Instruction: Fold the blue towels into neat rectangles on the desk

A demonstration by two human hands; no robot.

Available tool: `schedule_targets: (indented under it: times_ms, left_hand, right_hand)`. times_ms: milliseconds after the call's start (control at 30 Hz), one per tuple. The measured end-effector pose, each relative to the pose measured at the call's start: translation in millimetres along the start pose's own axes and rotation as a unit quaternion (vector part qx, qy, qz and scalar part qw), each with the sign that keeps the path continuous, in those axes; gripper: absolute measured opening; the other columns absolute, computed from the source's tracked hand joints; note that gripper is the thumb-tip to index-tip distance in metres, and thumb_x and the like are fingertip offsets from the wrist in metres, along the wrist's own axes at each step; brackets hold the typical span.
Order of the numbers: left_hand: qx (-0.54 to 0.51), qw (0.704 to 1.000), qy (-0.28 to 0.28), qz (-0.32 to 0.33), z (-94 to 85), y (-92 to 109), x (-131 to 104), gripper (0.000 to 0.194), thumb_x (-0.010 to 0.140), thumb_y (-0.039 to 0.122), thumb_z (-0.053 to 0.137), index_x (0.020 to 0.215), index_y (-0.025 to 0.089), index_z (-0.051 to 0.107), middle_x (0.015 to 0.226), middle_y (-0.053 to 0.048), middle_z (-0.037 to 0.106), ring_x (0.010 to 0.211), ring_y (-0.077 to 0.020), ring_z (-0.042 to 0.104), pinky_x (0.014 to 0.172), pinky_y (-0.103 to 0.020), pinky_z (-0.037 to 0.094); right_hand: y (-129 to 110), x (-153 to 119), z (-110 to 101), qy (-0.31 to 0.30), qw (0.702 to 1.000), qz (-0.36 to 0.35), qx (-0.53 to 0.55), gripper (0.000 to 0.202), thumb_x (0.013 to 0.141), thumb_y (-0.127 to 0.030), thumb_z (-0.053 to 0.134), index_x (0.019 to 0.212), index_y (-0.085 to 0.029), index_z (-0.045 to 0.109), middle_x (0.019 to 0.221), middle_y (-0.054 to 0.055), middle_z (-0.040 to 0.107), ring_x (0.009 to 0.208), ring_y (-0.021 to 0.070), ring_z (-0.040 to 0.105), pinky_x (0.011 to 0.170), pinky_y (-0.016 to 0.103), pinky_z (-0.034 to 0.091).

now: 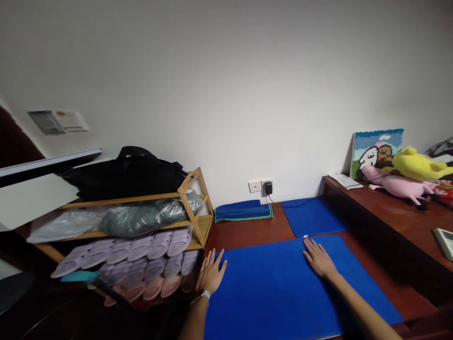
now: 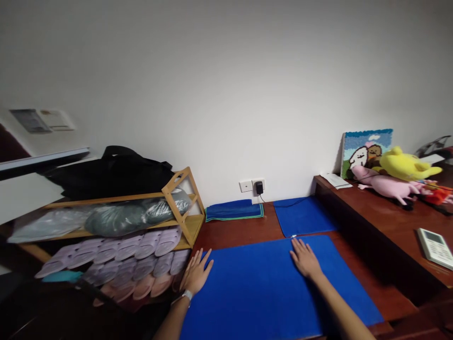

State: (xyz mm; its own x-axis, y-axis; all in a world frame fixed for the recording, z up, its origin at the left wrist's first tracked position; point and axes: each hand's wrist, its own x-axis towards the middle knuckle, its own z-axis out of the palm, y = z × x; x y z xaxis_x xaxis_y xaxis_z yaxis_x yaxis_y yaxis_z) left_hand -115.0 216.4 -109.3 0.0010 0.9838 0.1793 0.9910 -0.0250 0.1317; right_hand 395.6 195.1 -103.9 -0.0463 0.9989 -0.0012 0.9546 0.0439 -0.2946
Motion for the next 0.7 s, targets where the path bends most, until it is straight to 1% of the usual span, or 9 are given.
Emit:
schedule_targets:
  times_ms: [100,167,267,367,467,533,600,667,700]
  left_hand:
    - [0.006,1.0,0.002,0.006,0.8,-0.8,0.2,0.06,0.105,0.05,0.045,0.16,0.028,0.045,0.17,-0.009,0.038,0.158,-0.0291,0.031,0.128,-0.047,0.027]
    - [0.011,1.0,0.002,0.008,0.9,-1.5,0.4,0.059,0.105,0.05,0.045,0.16,0.029,0.045,0.17,-0.009,0.039,0.158,-0.0287,0.032,0.128,-0.047,0.027]
    - [0.021,1.0,0.0,0.006,0.1,-1.9,0.4,0.058,0.105,0.049,0.044,0.16,0.029,0.045,0.17,-0.009,0.039,0.158,-0.0286,0.033,0.127,-0.047,0.028]
    - [0.024,1.0,-0.002,0.005,-1.4,-1.0,0.2,0.058,0.105,0.049,0.043,0.16,0.029,0.045,0.17,-0.009,0.039,0.158,-0.0287,0.033,0.127,-0.047,0.028]
    - [0.017,1.0,-0.004,0.004,-2.2,-0.1,-0.2,0.059,0.105,0.05,0.043,0.16,0.029,0.044,0.17,-0.008,0.04,0.158,-0.0286,0.032,0.128,-0.047,0.027]
    - [0.012,1.0,-0.005,0.004,-1.9,0.2,-0.5,0.059,0.105,0.05,0.043,0.16,0.029,0.044,0.17,-0.008,0.04,0.158,-0.0283,0.031,0.128,-0.047,0.027]
    - [0.009,1.0,-0.005,0.004,-1.2,0.3,-0.8,0.059,0.105,0.05,0.043,0.16,0.029,0.044,0.17,-0.008,0.039,0.158,-0.0281,0.031,0.128,-0.047,0.027]
    - [0.009,1.0,-0.002,0.002,-0.5,0.3,-1.3,0.059,0.105,0.051,0.043,0.16,0.029,0.045,0.17,-0.008,0.039,0.159,-0.0284,0.031,0.128,-0.047,0.027]
    - [0.008,1.0,-0.001,0.001,-0.3,0.4,-1.5,0.059,0.105,0.051,0.043,0.16,0.029,0.045,0.17,-0.008,0.039,0.158,-0.0286,0.031,0.127,-0.047,0.027]
  right_hand:
    - [72.3,-4.1,-17.7,0.026,0.996,0.084,-0.012,0.074,0.098,-0.053,0.024,0.161,-0.018,0.042,0.169,0.008,0.038,0.159,0.0285,0.027,0.131,0.05,0.021]
    - [105.0,-4.7,-26.7,0.036,0.992,0.117,-0.012,0.074,0.096,-0.051,0.023,0.159,-0.019,0.047,0.167,0.01,0.042,0.158,0.0314,0.029,0.129,0.052,0.024]
    - [130.8,-3.7,-31.1,0.042,0.99,0.135,-0.001,0.076,0.093,-0.054,0.023,0.157,-0.024,0.05,0.166,0.008,0.044,0.157,0.0324,0.03,0.128,0.051,0.026]
    - [136.6,-2.5,-27.5,0.051,0.988,0.144,0.016,0.074,0.091,-0.056,0.025,0.157,-0.03,0.049,0.164,0.004,0.047,0.158,0.0326,0.028,0.129,0.051,0.024]
    - [123.1,-3.5,-26.1,0.072,0.985,0.156,0.027,0.071,0.091,-0.055,0.026,0.156,-0.038,0.049,0.161,0.001,0.051,0.157,0.0334,0.03,0.129,0.055,0.021]
    - [97.8,-5.0,-28.5,0.093,0.985,0.142,0.021,0.072,0.092,-0.053,0.023,0.157,-0.036,0.047,0.161,0.003,0.051,0.157,0.0341,0.03,0.129,0.056,0.019]
    - [56.5,-6.1,-30.1,0.103,0.99,0.095,0.013,0.072,0.095,-0.05,0.02,0.159,-0.028,0.046,0.163,0.007,0.048,0.158,0.0349,0.028,0.13,0.056,0.017]
    - [1.8,-6.1,-26.4,0.085,0.996,0.023,0.014,0.071,0.099,-0.046,0.018,0.16,-0.018,0.044,0.166,0.011,0.043,0.158,0.0352,0.026,0.13,0.056,0.017]
    - [-28.6,-5.6,-21.9,0.074,0.997,-0.01,0.017,0.071,0.101,-0.046,0.018,0.16,-0.015,0.043,0.168,0.011,0.04,0.159,0.0329,0.026,0.131,0.053,0.017]
